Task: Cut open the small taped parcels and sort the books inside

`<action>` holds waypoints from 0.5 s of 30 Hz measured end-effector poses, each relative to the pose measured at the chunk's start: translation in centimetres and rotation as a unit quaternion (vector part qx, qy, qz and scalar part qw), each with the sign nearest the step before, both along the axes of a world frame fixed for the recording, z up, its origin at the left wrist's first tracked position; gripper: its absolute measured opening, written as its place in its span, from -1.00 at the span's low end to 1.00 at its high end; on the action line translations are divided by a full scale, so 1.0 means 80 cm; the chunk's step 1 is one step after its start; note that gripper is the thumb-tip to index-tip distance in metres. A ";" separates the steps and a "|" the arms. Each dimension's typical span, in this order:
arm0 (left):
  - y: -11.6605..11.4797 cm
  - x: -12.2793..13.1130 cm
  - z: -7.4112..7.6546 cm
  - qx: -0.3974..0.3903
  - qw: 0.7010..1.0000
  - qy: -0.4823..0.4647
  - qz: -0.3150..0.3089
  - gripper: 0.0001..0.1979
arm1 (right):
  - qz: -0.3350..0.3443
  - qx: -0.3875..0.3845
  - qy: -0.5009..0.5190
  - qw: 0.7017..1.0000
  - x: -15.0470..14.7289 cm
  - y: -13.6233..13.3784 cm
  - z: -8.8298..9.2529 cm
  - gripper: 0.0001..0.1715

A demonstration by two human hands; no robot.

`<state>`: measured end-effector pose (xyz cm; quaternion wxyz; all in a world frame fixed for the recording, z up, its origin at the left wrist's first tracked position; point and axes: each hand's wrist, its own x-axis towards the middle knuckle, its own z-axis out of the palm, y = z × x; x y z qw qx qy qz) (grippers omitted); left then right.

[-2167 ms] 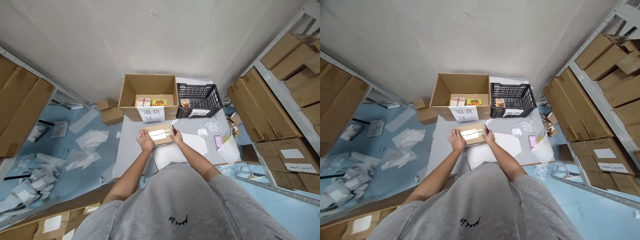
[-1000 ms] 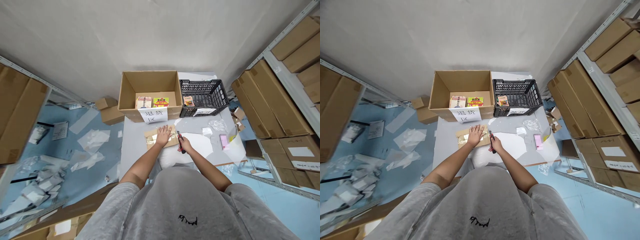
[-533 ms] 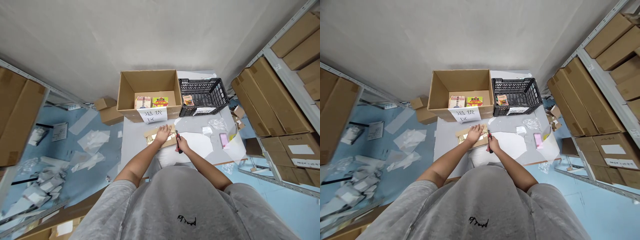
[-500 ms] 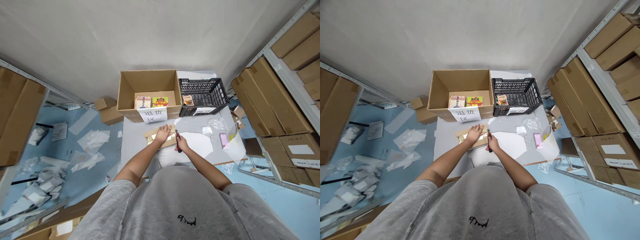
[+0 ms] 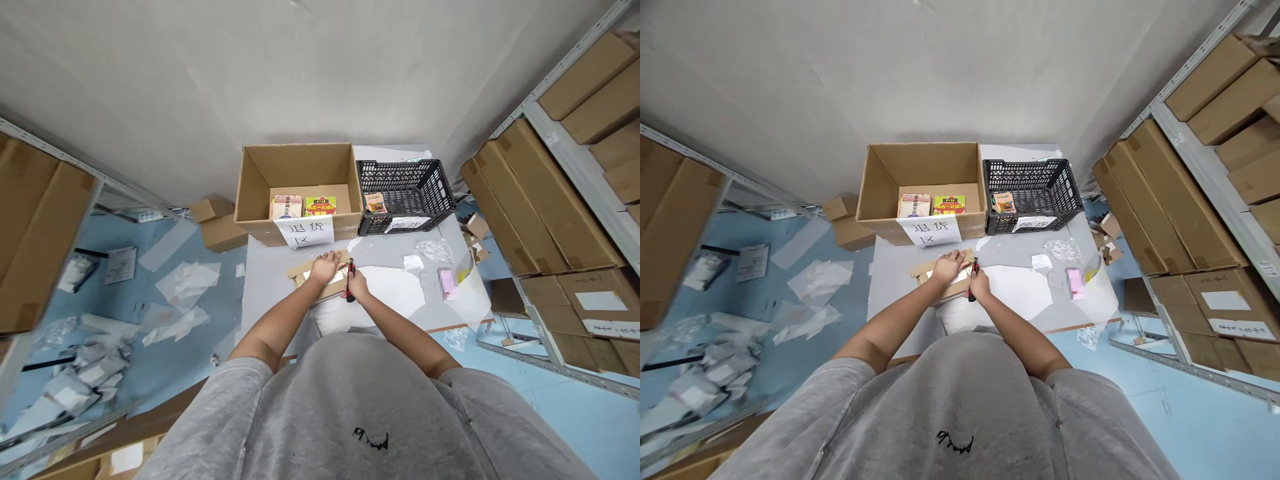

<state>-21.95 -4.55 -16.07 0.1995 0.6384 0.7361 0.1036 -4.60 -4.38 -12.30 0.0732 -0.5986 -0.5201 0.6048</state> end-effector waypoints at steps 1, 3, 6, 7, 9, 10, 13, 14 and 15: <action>0.001 0.000 0.000 0.003 1.000 -0.004 0.007 -0.37 | -0.006 -0.012 0.001 1.000 0.002 -0.003 0.000 -0.57; 0.001 0.000 0.000 0.005 1.000 -0.003 0.009 -0.38 | -0.016 -0.050 0.005 0.999 0.012 -0.009 0.000 -0.57; -0.003 0.001 0.000 0.017 1.000 0.000 0.010 -0.35 | -0.001 -0.063 0.002 0.998 0.036 -0.009 0.002 -0.54; -0.006 0.002 0.000 0.022 1.000 -0.001 0.010 -0.33 | -0.001 -0.058 -0.002 0.998 0.045 -0.005 0.003 -0.54; -0.010 0.004 0.001 0.026 1.000 0.001 0.003 -0.28 | -0.013 -0.034 -0.007 0.999 0.061 0.009 0.005 -0.57; -0.013 0.005 0.002 0.027 1.000 0.003 -0.004 -0.23 | -0.022 -0.017 -0.007 1.000 0.066 0.017 0.005 -0.59; -0.022 0.009 0.005 0.045 0.999 0.003 -0.022 -0.06 | -0.024 0.044 -0.008 0.999 0.068 0.047 0.001 -0.64; -0.027 0.011 0.006 0.057 0.998 -0.003 -0.025 -0.02 | -0.013 0.066 -0.012 0.998 0.063 0.058 -0.002 -0.63; -0.031 0.013 0.007 0.070 0.997 -0.010 -0.026 0.00 | 0.003 0.087 -0.021 0.996 0.055 0.069 -0.006 -0.61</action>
